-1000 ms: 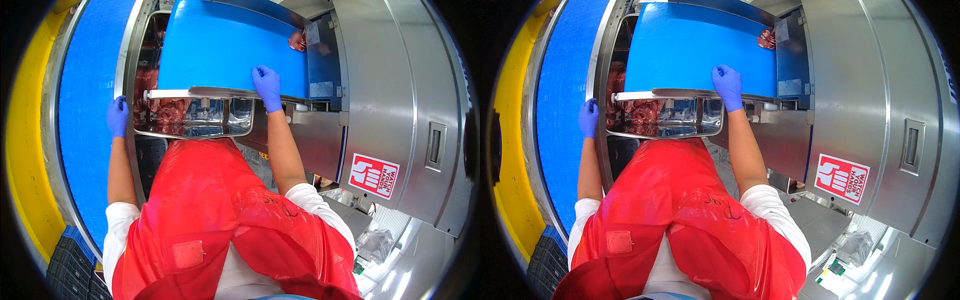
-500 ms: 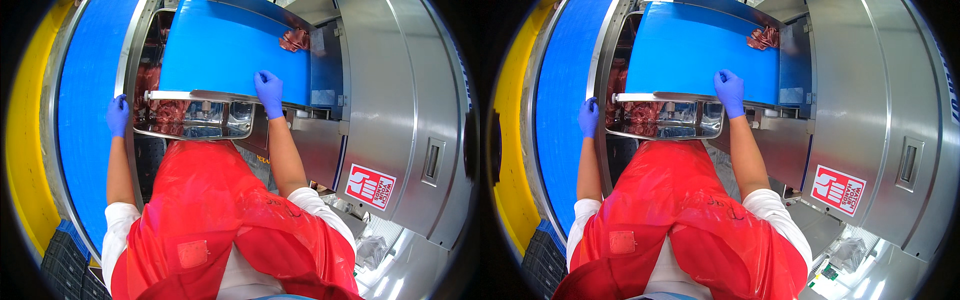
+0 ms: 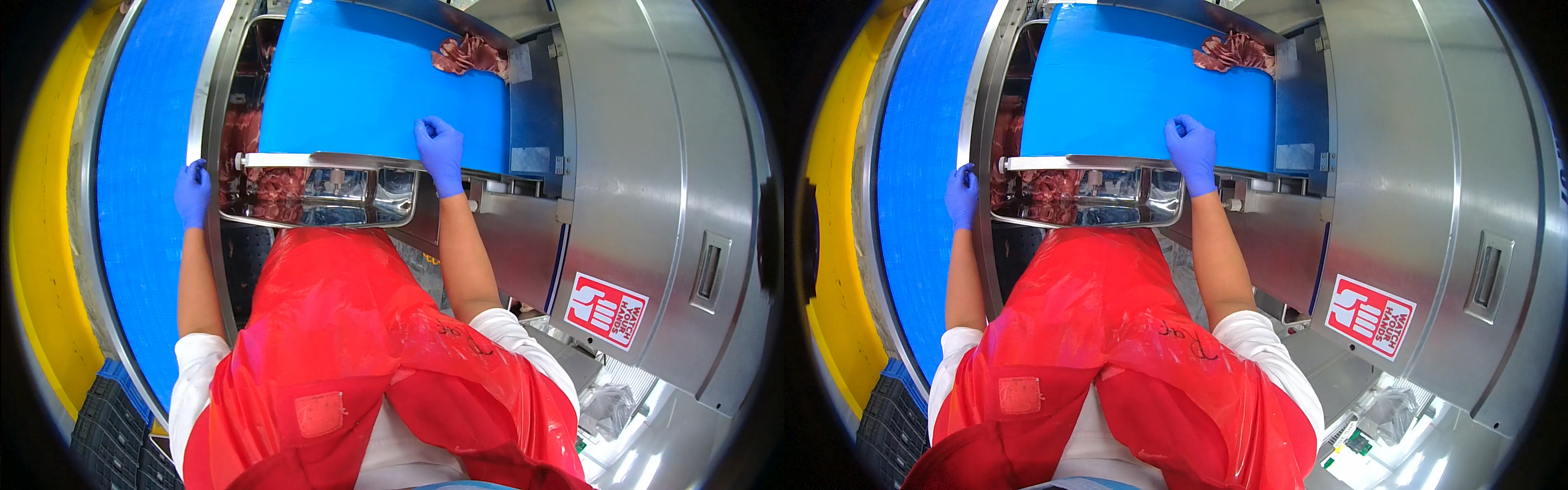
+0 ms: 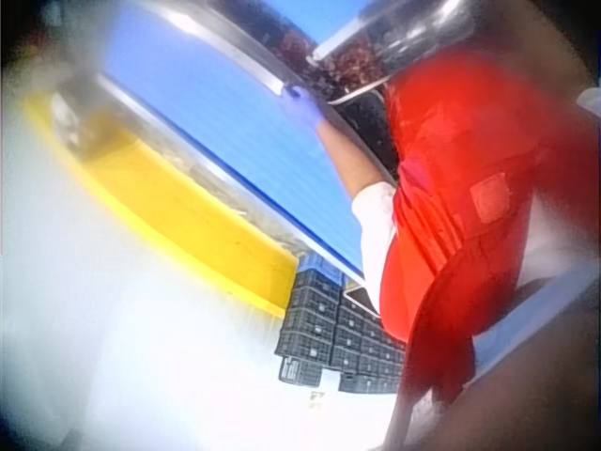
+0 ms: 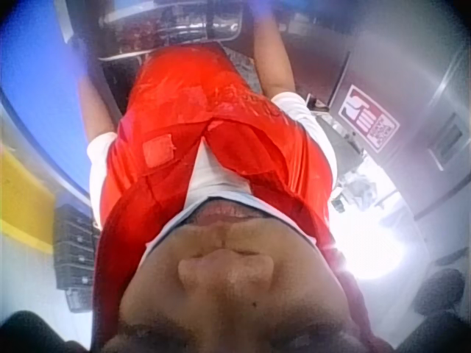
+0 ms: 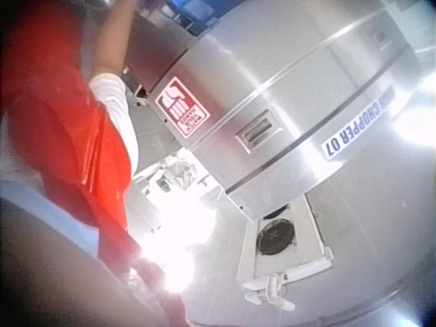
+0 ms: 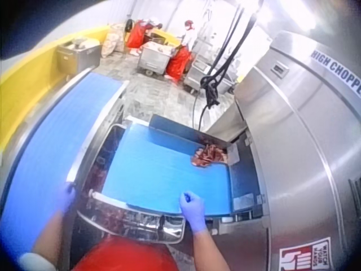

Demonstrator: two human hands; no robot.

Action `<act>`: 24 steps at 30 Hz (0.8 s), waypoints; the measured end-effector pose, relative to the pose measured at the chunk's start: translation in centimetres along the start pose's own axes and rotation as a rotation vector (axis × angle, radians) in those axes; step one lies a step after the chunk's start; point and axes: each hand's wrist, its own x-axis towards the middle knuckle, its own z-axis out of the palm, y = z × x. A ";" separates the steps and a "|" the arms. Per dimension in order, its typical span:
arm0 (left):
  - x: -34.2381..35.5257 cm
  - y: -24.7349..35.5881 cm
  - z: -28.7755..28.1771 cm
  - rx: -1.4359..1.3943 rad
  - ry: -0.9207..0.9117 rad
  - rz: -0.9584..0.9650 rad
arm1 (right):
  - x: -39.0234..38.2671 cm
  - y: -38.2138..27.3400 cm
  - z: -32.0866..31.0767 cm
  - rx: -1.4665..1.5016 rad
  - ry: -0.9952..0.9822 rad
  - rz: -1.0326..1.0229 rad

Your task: The person loads large cuts of raw meat into a slicing machine and operates it to produce thin slices. They collect the sliced meat from the conveyor belt into a metal tray, repeating the process with multiple cuts.

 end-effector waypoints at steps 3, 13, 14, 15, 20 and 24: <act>0.0 0.3 0.0 -0.012 0.013 -0.005 | 0.1 0.4 0.2 0.004 0.002 0.019; 0.0 0.8 -0.4 0.010 -0.056 -0.047 | 0.3 1.3 0.4 0.004 -0.061 0.063; -0.1 0.7 -0.4 0.008 -0.058 -0.049 | 0.3 -0.1 -0.1 -0.024 -0.103 0.075; -0.1 0.5 -0.3 0.012 -0.041 -0.041 | 0.4 -0.8 -0.4 -0.052 -0.146 0.085; 0.1 0.5 -0.2 -0.005 -0.023 -0.033 | 5.2 3.3 -0.6 0.026 -0.346 0.061; 0.0 0.4 -0.3 -0.006 -0.037 -0.053 | 13.3 4.1 -1.2 -0.090 -0.148 -0.055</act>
